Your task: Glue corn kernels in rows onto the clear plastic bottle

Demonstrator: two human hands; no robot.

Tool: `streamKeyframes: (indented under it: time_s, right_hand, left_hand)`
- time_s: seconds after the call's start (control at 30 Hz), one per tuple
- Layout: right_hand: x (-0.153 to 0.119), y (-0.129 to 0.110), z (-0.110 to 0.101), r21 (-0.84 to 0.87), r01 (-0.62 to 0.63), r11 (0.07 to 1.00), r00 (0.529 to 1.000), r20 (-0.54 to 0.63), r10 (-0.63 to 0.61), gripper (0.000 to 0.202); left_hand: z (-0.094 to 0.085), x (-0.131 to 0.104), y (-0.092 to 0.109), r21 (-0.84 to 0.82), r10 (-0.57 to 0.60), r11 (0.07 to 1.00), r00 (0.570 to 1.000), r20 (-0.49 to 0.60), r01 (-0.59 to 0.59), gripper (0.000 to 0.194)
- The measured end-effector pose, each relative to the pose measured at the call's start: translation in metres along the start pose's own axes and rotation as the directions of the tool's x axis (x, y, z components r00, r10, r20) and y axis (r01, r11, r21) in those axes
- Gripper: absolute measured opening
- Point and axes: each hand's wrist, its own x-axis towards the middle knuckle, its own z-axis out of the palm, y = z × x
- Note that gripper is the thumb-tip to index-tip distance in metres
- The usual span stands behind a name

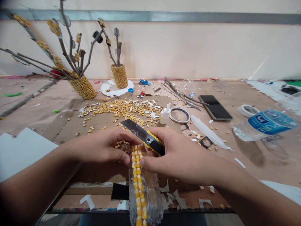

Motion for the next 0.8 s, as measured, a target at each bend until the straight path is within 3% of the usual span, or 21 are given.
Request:
streamKeyframes:
  time_s: [0.23, 0.8]
  right_hand:
    - [-0.0001, 0.003, 0.0014, -0.038, -0.048, 0.998, 0.999, -0.004, 0.047, 0.022]
    - [0.0009, -0.0025, -0.0019, -0.101, -0.082, 0.992, 0.997, -0.011, 0.082, 0.022]
  left_hand:
    - [0.001, 0.0, -0.0001, -0.003, 0.031, 1.0, 0.999, -0.011, -0.031, 0.04]
    - [0.0034, 0.0027, -0.0005, -0.026, -0.041, 0.999, 0.999, 0.008, 0.042, 0.045]
